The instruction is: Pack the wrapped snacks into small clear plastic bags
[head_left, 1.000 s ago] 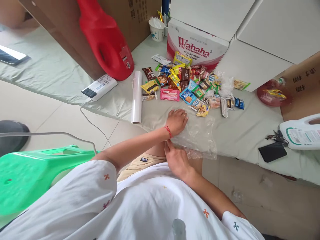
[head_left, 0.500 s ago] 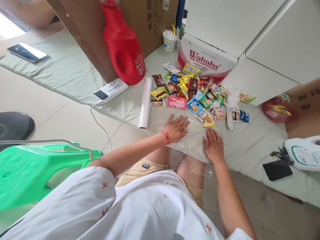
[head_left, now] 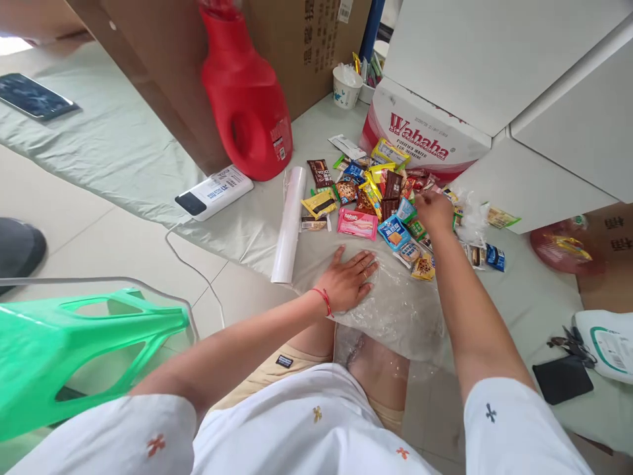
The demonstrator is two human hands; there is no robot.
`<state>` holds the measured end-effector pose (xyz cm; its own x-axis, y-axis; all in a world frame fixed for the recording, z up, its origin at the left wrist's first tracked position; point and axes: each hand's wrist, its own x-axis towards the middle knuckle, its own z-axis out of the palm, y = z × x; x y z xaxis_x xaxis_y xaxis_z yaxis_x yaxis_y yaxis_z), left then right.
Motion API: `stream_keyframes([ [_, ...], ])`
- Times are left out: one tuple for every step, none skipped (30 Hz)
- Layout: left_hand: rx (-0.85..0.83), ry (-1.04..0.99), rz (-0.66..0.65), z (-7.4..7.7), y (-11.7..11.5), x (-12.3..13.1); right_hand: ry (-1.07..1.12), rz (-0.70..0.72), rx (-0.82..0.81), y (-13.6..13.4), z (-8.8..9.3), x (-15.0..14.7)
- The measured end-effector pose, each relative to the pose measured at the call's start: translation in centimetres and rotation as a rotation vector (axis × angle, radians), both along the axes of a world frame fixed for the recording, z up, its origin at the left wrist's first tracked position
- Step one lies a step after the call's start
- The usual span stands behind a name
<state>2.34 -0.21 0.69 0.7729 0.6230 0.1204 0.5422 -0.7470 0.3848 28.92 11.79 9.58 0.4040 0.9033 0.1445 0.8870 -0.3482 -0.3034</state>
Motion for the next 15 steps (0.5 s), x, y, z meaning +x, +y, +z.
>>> stream_keyframes([
  [0.0,-0.007,-0.003,-0.1,0.0,0.0,-0.012,-0.025,-0.065,2.3,-0.1,-0.7],
  [0.0,-0.013,-0.005,-0.1,0.0,-0.1,-0.021,-0.053,-0.119,4.1,-0.3,-1.3],
  [-0.002,-0.018,-0.006,-0.2,0.0,-0.1,-0.026,-0.075,-0.159,5.4,-0.3,-1.9],
  [-0.004,-0.022,-0.006,-0.2,0.0,-0.2,-0.028,-0.088,-0.182,6.3,-0.3,-2.3],
  [-0.008,-0.026,-0.006,-0.2,0.0,-0.2,-0.031,-0.09,-0.178,6.7,-0.1,-2.5],
  [-0.012,-0.03,-0.006,-0.1,0.0,-0.2,-0.037,-0.08,-0.152,6.9,0.3,-2.5],
  [-0.017,-0.034,-0.008,-0.1,0.0,-0.2,-0.045,-0.063,-0.114,6.9,0.8,-2.4],
  [-0.023,-0.038,-0.012,0.0,0.0,-0.3,-0.057,-0.044,-0.068,6.9,1.4,-2.2],
  [-0.027,-0.043,-0.017,0.0,0.0,-0.3,-0.07,-0.028,-0.024,6.8,2.1,-2.0],
  [-0.031,-0.047,-0.02,0.1,0.0,-0.3,-0.083,-0.008,-0.001,6.8,2.7,-1.9],
  [-0.034,-0.05,-0.021,0.2,0.0,-0.3,-0.091,0.02,-0.004,6.8,3.2,-2.0],
  [-0.037,-0.052,-0.02,0.2,0.0,-0.3,-0.091,0.048,-0.031,7.0,3.5,-2.2],
  [-0.039,-0.053,-0.018,0.3,0.0,-0.4,-0.086,0.083,-0.069,7.2,3.5,-2.7],
  [-0.041,-0.052,-0.017,0.3,0.0,-0.4,-0.08,0.137,-0.112,7.5,3.3,-3.5],
  [-0.042,-0.052,-0.017,0.3,0.0,-0.4,-0.08,0.207,-0.155,7.8,2.8,-4.3],
])
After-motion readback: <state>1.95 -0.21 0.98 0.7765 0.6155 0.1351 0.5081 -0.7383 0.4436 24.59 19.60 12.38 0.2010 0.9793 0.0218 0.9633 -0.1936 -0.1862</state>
